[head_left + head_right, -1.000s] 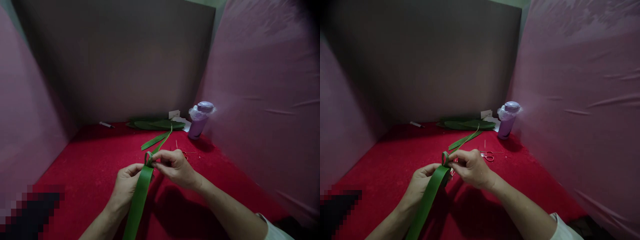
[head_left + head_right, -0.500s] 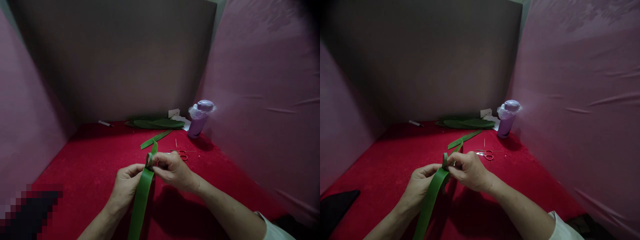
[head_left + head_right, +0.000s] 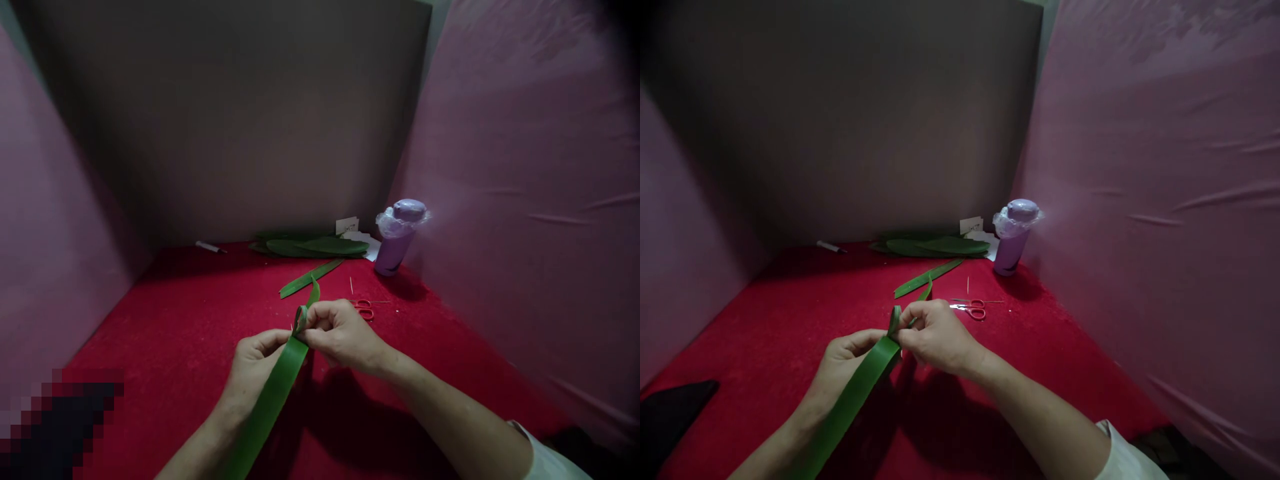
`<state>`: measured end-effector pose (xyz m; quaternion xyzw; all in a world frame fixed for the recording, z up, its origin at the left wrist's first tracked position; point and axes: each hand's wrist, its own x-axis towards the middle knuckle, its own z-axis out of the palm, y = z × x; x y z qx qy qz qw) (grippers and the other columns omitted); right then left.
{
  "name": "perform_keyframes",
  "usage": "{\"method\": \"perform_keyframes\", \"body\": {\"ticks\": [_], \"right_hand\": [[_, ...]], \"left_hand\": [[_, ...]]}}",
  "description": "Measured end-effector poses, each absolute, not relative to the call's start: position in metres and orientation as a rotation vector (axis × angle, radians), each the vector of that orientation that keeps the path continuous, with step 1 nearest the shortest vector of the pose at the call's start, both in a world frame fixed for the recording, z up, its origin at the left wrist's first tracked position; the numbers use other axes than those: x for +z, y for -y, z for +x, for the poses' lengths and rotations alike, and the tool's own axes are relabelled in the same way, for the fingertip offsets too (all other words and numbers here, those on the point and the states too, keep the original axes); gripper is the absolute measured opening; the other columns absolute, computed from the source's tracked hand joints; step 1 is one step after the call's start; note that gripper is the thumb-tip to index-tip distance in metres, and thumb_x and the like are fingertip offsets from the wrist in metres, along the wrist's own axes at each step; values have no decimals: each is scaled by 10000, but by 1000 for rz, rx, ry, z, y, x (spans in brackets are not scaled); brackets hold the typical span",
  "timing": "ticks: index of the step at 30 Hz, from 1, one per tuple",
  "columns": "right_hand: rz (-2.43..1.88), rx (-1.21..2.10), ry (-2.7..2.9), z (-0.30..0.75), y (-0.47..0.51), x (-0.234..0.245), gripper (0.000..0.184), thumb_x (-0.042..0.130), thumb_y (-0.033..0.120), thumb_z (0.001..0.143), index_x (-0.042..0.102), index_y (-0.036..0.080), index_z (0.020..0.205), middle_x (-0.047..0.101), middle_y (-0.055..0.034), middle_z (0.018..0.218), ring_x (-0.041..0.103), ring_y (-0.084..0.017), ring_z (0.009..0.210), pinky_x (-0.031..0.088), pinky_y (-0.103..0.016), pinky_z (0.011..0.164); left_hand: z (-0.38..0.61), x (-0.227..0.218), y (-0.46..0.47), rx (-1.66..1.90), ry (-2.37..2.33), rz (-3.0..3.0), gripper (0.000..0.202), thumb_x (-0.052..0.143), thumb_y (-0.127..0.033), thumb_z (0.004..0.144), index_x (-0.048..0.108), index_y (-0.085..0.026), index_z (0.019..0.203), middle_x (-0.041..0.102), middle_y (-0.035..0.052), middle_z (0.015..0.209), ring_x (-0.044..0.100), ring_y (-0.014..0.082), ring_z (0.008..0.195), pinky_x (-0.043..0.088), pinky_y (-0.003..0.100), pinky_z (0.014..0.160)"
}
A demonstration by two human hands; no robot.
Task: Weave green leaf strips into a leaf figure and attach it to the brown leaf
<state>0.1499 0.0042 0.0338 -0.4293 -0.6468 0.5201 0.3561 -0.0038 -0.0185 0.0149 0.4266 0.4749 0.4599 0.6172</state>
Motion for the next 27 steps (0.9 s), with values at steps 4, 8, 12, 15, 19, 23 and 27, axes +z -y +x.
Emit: {"method": "perform_keyframes", "body": {"ticks": [4,8,12,15,19,23,27], "right_hand": [[-1087,1322,1707,154,-5,40,47,564,186,738,584,157,706,465,71,392,421,-51,313,300,-143,314],[-1077,1225,1795,157,-3,45,79,560,173,738,607,144,681,472,62,412,422,-39,347,299,-136,344],[-1088,1126,1809,154,0,44,83,542,114,708,596,143,652,474,62,430,416,-34,377,287,-132,361],[-1107,1128,1695,146,2,36,92,527,105,697,540,154,619,460,69,425,402,-36,363,275,-135,347],[-1124,1205,1571,138,1,25,100,527,153,722,512,163,624,471,64,455,414,-45,354,283,-146,333],[-1084,1212,1621,144,0,30,92,581,230,749,561,159,694,450,66,456,401,-57,380,302,-174,366],[-1103,602,1691,153,4,45,154,569,308,807,607,173,745,564,0,622,501,-118,578,394,-261,564]], "left_hand": [[-5,16,16,1009,-1049,974,174,773,-251,563,737,-144,695,564,-24,442,416,46,371,320,140,357],[-6,16,14,1007,-1033,951,182,784,-232,542,740,-150,699,604,-11,457,448,57,379,338,142,365],[-4,17,16,1020,-1041,944,197,793,-224,527,744,-145,701,622,-4,473,461,60,389,348,144,377],[-3,17,17,1021,-1032,966,203,779,-237,553,744,-145,732,630,-1,491,483,74,406,363,154,393],[-5,14,16,1005,-1024,983,199,768,-254,571,736,-141,731,635,9,513,506,96,441,383,175,420],[-10,13,13,993,-984,953,136,754,-249,592,705,-137,651,602,-2,503,481,81,443,374,173,433],[-13,12,12,916,-935,892,128,727,-239,626,660,-133,601,579,-6,496,453,64,416,339,164,412]]}}
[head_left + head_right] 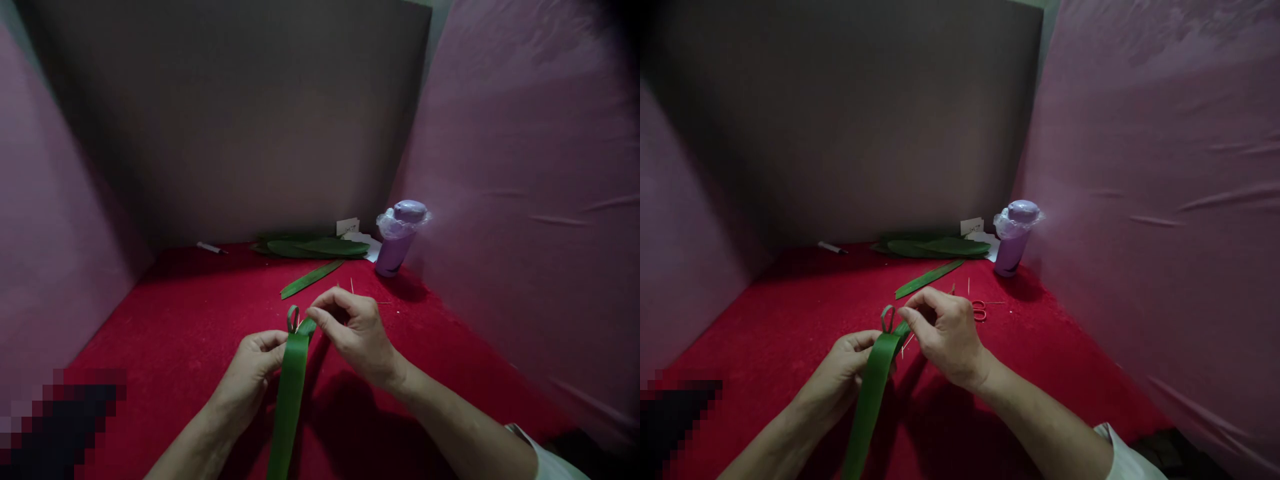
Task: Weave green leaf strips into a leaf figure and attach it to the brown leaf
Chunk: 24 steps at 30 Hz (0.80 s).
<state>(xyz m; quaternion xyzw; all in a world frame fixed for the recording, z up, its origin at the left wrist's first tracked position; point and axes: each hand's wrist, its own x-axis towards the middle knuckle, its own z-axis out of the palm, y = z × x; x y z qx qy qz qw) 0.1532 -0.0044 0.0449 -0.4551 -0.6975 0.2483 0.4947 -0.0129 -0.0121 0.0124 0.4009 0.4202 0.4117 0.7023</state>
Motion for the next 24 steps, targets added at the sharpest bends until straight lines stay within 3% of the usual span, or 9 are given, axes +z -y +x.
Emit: {"method": "perform_keyframes", "body": {"ticks": [4,12,17,24], "right_hand": [[-1123,176,1809,151,11,50,212,657,386,739,657,209,856,642,-49,876,516,-222,896,343,-372,797],[-1218,222,1818,142,10,42,90,632,280,765,656,225,698,634,9,655,514,-167,720,302,-355,764],[-1220,221,1801,142,8,42,115,631,270,759,655,220,658,629,13,628,518,-156,687,307,-340,741],[-1229,231,1766,142,5,36,120,637,276,757,656,220,653,638,8,643,536,-162,694,325,-340,745]], "left_hand": [[-12,11,13,892,-919,907,99,724,-199,625,656,-130,605,540,-28,478,414,42,397,304,150,403],[-4,18,17,885,-956,877,205,766,-267,572,627,-118,547,516,-28,429,403,48,369,283,157,380],[-4,18,17,868,-933,914,183,754,-268,589,646,-120,575,551,-16,470,446,61,406,335,167,414],[-7,9,15,855,-972,946,164,763,-210,537,626,-121,554,558,-10,442,419,62,375,294,167,385]]}}
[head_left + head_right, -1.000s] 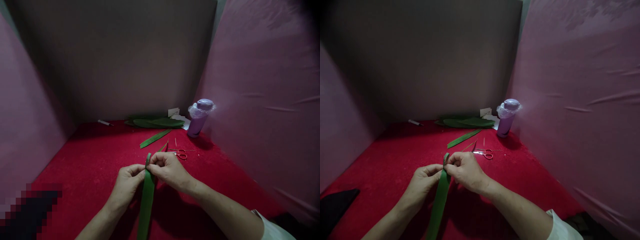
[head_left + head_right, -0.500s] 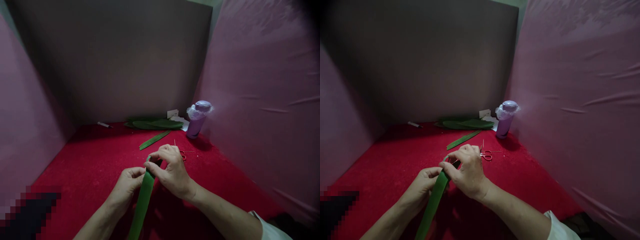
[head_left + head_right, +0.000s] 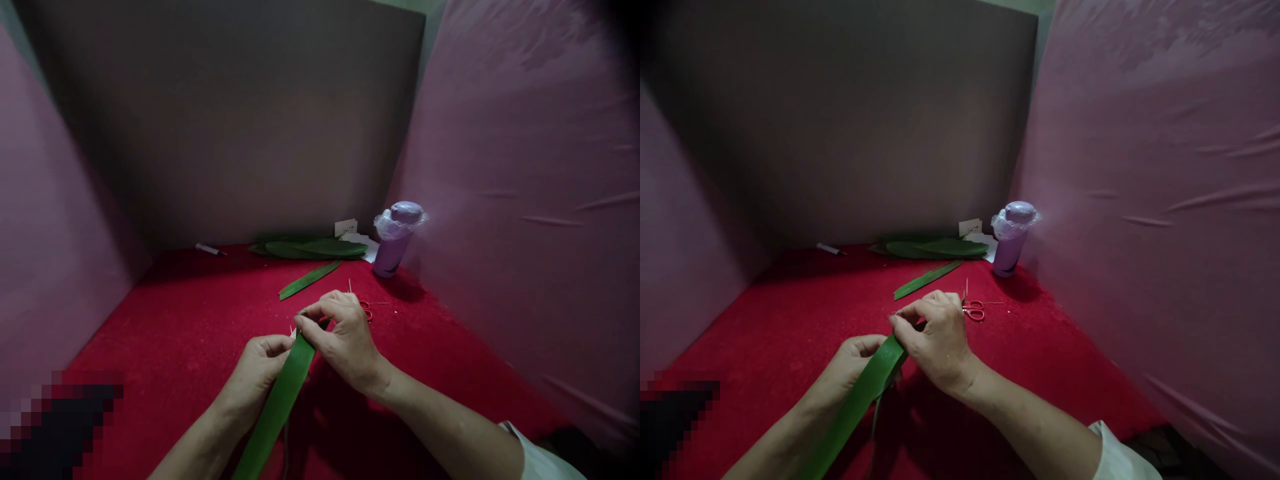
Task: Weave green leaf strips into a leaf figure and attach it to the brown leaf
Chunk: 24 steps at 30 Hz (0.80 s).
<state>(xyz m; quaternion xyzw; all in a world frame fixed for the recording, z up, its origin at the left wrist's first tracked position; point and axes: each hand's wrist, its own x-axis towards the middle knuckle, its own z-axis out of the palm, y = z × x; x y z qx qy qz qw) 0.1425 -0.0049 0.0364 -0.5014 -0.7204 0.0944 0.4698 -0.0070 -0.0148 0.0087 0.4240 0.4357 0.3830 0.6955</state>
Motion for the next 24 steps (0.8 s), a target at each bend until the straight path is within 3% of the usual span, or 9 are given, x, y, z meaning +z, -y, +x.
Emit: {"method": "perform_keyframes", "body": {"ticks": [4,7,9,12,14,17,20,22,24], "right_hand": [[-1214,278,1805,143,3,36,110,625,296,777,669,226,706,648,-2,681,540,-176,739,349,-349,756],[-1132,274,1752,145,3,38,110,616,292,793,671,236,871,662,-30,887,541,-194,886,368,-362,812],[-1090,273,1646,146,6,40,108,582,281,822,656,222,874,637,-46,971,533,-192,940,381,-355,835],[-1111,461,1554,146,10,39,254,494,334,871,592,184,692,610,-36,749,554,-155,737,428,-303,698],[-1116,708,1513,144,13,34,295,486,396,864,542,179,672,561,-9,638,530,-126,608,426,-263,587],[-1012,1063,1413,142,18,28,244,512,425,839,516,182,852,588,-6,695,560,-114,604,436,-233,548],[-952,1237,1370,142,24,27,215,401,365,898,461,184,997,621,-27,749,584,-116,613,460,-246,569],[-965,1162,1455,145,27,28,168,397,281,900,449,193,1033,630,-36,796,597,-125,667,479,-267,620],[-1004,889,1650,148,26,29,220,466,198,859,454,210,1078,624,-42,869,595,-142,752,483,-289,686]], "left_hand": [[-8,8,15,866,-939,927,167,741,-241,595,622,-127,573,539,-24,459,411,52,386,287,156,387],[-8,11,15,916,-951,896,168,743,-255,605,635,-125,598,534,-29,470,414,52,390,304,158,393],[-8,12,13,981,-950,876,176,739,-276,617,651,-124,620,557,-18,493,451,67,413,348,172,420],[-10,11,10,1088,-947,871,186,726,-299,642,674,-121,655,612,9,539,517,96,469,412,197,483],[-12,10,8,1147,-957,885,185,724,-295,647,688,-119,691,649,29,580,561,118,519,445,213,538],[-14,10,8,1167,-934,880,206,723,-298,650,699,-117,748,697,70,676,620,168,616,484,265,629],[-14,11,8,1149,-921,854,219,719,-308,652,697,-117,757,705,79,681,632,186,620,494,289,627],[-15,10,8,1160,-954,872,203,727,-303,643,693,-119,722,696,60,648,619,162,584,478,252,585],[-16,9,7,1178,-973,895,195,735,-305,633,691,-124,693,684,38,622,589,129,542,450,216,545]]}}
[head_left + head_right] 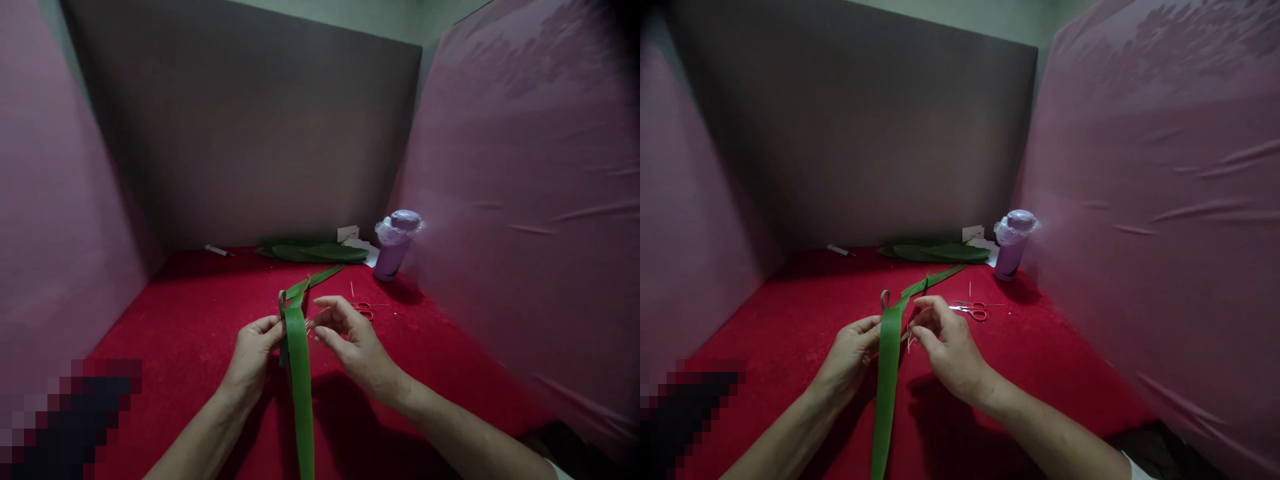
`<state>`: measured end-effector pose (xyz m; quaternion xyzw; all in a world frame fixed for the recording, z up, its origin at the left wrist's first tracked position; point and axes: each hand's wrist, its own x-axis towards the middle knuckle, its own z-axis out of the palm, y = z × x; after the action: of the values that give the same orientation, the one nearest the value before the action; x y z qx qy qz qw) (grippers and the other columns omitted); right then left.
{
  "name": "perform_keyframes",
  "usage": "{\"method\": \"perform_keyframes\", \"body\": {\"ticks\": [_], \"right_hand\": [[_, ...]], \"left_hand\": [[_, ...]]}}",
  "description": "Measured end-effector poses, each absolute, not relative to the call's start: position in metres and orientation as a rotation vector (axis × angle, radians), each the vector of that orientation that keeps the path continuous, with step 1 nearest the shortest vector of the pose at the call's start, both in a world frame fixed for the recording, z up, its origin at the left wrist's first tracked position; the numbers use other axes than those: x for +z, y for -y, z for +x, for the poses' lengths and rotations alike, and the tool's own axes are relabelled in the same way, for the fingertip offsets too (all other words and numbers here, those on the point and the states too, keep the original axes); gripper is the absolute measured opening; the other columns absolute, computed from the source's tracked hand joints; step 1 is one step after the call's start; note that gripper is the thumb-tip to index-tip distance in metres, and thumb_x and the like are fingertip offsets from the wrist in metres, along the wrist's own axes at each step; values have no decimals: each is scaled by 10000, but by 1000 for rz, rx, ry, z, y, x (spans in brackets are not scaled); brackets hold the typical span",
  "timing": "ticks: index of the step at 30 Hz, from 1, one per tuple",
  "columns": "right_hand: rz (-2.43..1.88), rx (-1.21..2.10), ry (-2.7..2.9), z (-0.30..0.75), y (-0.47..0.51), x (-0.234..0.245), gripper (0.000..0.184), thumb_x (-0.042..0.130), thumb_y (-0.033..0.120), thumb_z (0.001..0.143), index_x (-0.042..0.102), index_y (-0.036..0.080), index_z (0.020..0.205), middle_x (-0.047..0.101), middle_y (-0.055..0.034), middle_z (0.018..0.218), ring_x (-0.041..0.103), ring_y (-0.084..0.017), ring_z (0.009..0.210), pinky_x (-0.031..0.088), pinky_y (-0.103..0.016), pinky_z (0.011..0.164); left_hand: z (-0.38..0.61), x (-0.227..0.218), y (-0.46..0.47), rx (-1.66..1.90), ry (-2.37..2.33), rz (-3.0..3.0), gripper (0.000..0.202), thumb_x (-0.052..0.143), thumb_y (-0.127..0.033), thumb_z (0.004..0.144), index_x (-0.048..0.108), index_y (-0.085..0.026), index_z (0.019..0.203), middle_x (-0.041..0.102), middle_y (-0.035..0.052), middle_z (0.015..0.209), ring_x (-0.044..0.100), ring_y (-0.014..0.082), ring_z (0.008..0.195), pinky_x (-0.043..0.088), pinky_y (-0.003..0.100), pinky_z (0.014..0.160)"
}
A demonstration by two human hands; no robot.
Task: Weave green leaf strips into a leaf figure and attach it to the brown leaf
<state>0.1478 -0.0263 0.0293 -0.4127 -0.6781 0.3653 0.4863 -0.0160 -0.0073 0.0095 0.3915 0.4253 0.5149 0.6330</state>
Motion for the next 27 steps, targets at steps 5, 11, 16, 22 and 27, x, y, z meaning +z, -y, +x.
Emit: {"method": "perform_keyframes", "body": {"ticks": [5,11,16,22,27], "right_hand": [[-979,-52,2105,156,10,35,292,519,181,829,511,170,1120,586,-108,1025,550,-207,925,445,-351,806],[-784,-306,2263,159,-1,36,241,501,307,853,588,157,1020,645,-95,915,572,-188,801,429,-314,696],[-822,-35,2104,158,-1,39,156,517,272,855,628,164,833,637,-39,703,556,-131,625,411,-255,603],[-949,318,1942,153,-1,54,211,529,279,835,642,168,696,567,5,586,481,-103,533,365,-233,515],[-1029,772,1717,150,-5,59,187,553,309,799,626,149,733,583,1,609,488,-96,516,379,-219,479]], "left_hand": [[-19,6,7,1201,-923,948,195,716,-313,656,691,-125,699,675,33,625,586,136,581,436,218,572],[-18,3,6,1184,-918,986,180,708,-302,666,703,-125,699,678,39,628,584,134,600,436,215,614],[-16,2,7,1153,-950,979,160,719,-277,644,708,-125,691,672,39,619,555,112,555,416,191,548],[-15,5,9,1107,-998,971,155,704,-277,657,708,-131,708,632,13,563,507,84,485,370,169,449],[-15,5,9,1097,-998,972,150,697,-270,665,693,-128,711,629,10,553,508,80,474,374,170,449]]}}
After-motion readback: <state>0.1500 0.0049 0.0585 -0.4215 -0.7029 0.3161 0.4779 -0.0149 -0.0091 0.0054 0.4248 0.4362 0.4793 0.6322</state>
